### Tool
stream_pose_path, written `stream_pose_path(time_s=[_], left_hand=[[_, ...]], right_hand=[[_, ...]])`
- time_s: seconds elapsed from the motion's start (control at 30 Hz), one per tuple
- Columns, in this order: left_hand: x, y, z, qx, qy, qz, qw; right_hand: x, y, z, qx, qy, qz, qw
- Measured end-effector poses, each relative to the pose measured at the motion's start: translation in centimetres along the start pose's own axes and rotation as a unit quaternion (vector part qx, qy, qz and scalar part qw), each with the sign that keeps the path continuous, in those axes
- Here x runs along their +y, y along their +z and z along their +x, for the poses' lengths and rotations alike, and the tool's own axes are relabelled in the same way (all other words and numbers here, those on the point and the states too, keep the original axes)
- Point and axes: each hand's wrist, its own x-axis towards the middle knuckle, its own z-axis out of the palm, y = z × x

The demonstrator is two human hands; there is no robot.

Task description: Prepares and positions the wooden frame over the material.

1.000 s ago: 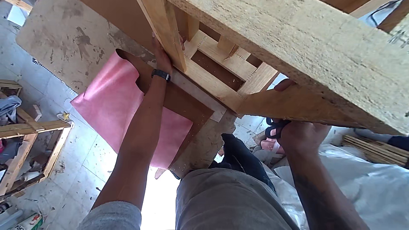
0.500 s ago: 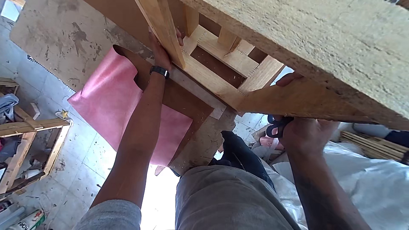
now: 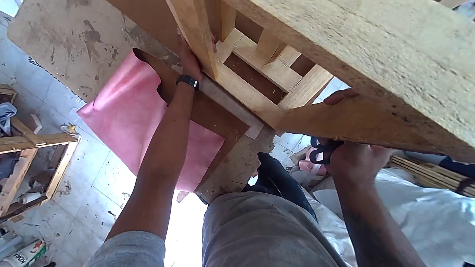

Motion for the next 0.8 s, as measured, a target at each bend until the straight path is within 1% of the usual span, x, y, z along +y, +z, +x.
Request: stream_pose_path(time_s=[0.1,0.2,0.27,0.3,0.37,0.4,0.43,0.5,0.57,0.6,0.67,0.7,0.73,0.8], left_hand=[[-0.7,-0.6,0.0,0.051,-0.019,0.042,0.998],[-0.9,-0.8,0.1,0.043,-0.017,0.036,0.998],[-0.9,-0.6,-0.1,0.037,-0.012,0.032,0.999],[-0.8,-0.6,-0.4,0.051,0.001,0.050,0.997],[0.2,-1.0,-1.5,0.097,0.022,0.130,0.987],[0.9,-1.0,-2.7,0.144,0.050,0.174,0.973],[1.6,-0.9,-4.2,0.187,0.079,0.215,0.955],[2.5,-0.1,-8.9,0.220,0.098,0.273,0.932],[2.3,2.1,-15.4,0.210,0.064,0.307,0.926],[1.7,3.8,-18.5,0.203,0.034,0.304,0.930],[0.1,7.1,-24.4,0.172,-0.037,0.296,0.939],[-0.6,8.6,-26.9,0.143,-0.067,0.297,0.942],[-1.2,10.1,-29.1,0.105,-0.087,0.298,0.945],[-2.8,12.8,-32.0,0.029,-0.106,0.280,0.954]], right_hand=[[1.1,-0.5,-0.3,0.003,0.004,-0.018,1.000],[2.0,-0.9,-0.4,-0.001,-0.005,-0.002,1.000],[3.1,-1.3,-0.6,0.040,-0.004,0.004,0.999],[3.8,-1.4,-0.7,0.069,0.003,0.002,0.998],[5.2,-1.5,-0.8,0.132,0.054,-0.036,0.989],[5.8,-1.5,-0.9,0.141,0.090,-0.058,0.984],[6.4,-1.6,-0.9,0.143,0.124,-0.070,0.980],[8.3,-1.9,-0.9,0.128,0.164,-0.065,0.976],[9.7,-1.6,-0.9,0.107,0.185,-0.043,0.976],[10.2,-1.4,-0.9,0.100,0.197,-0.029,0.975],[10.7,-1.3,-1.0,0.089,0.222,-0.024,0.971],[10.7,-1.6,-1.2,0.079,0.234,-0.030,0.969],[10.8,-2.4,-1.4,0.059,0.241,-0.031,0.968],[10.8,-4.7,-1.8,0.006,0.261,-0.053,0.964]])
